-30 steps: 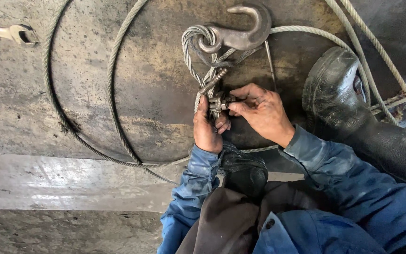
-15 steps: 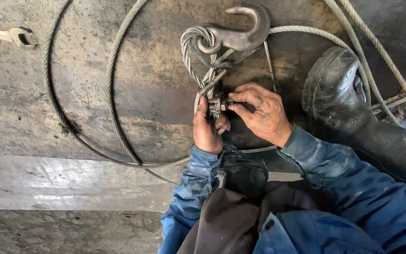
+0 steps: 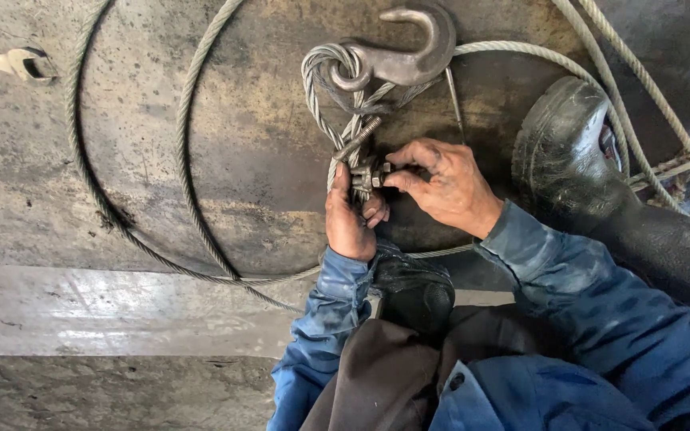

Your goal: Securing a wire rope lifting sling around a heavy metal component using a hook, shackles, and hand tools.

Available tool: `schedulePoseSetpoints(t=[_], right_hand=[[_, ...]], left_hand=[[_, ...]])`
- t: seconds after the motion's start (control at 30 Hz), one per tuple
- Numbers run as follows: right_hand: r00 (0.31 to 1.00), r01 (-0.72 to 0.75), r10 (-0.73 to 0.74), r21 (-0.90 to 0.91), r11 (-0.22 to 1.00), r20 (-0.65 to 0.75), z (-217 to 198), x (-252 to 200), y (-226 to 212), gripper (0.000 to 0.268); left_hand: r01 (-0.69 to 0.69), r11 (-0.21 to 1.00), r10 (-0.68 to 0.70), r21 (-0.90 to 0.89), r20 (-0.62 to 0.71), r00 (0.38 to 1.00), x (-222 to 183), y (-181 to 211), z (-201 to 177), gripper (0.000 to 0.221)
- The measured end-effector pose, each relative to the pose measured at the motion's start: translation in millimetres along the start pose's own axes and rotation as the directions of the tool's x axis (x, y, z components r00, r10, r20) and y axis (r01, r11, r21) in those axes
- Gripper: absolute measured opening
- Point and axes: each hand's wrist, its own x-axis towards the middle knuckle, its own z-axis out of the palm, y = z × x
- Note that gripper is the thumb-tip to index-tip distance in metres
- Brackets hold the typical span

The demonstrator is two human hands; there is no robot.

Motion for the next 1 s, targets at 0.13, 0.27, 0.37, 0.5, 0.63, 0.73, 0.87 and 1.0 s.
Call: schedulePoseSetpoints(t=[0.13, 0.27, 0.37, 0.5, 0.63, 0.73, 0.87, 1.0], right_hand=[[0.996, 0.046, -0.041, -0.058, 0.997, 0.076, -6, 5, 2, 0.027], [0.995, 0.009, -0.019, 0.098, 0.995, 0.101, -9, 6, -1, 0.028], [0.992, 0.093, -0.088, -0.047, 0.995, 0.09, -11, 6, -6, 0.023], [0.991, 0.044, -0.041, -0.02, 0.999, 0.125, -11, 5, -6, 0.019], [0.985, 0.019, -0.018, -0.003, 1.0, 0.174, -18, 12, -20, 0.032], [0.975, 0.195, -0.161, -0.241, 0.951, 0.153, -9, 3, 1, 0.023], [0.848, -0.455, 0.432, 0.004, 0.89, 0.306, -5, 9, -5, 0.033], [0.958, -0.181, 0.179, -0.012, 0.983, 0.226, -5, 6, -5, 0.028]], left_hand=[[-0.001, 1.0, 0.001, -0.006, 0.024, 1.0, 0, -5, -7, 0.044], [-0.006, 1.0, 0.007, -0.01, 0.029, 1.0, 3, -5, -8, 0.044], [-0.007, 1.0, 0.007, -0.005, 0.025, 1.0, 3, -7, -11, 0.044], [-0.027, 1.0, 0.027, 0.01, 0.036, 0.999, 1, -7, -8, 0.042], [-0.028, 0.999, 0.028, 0.018, 0.028, 0.999, 1, -3, -2, 0.04], [-0.002, 1.0, 0.002, 0.002, 0.011, 1.0, 2, -9, -13, 0.039], [0.003, 1.0, -0.003, 0.001, 0.037, 0.999, 2, -4, -4, 0.04], [-0.016, 1.0, 0.016, 0.004, 0.028, 0.999, 0, -7, -10, 0.039]])
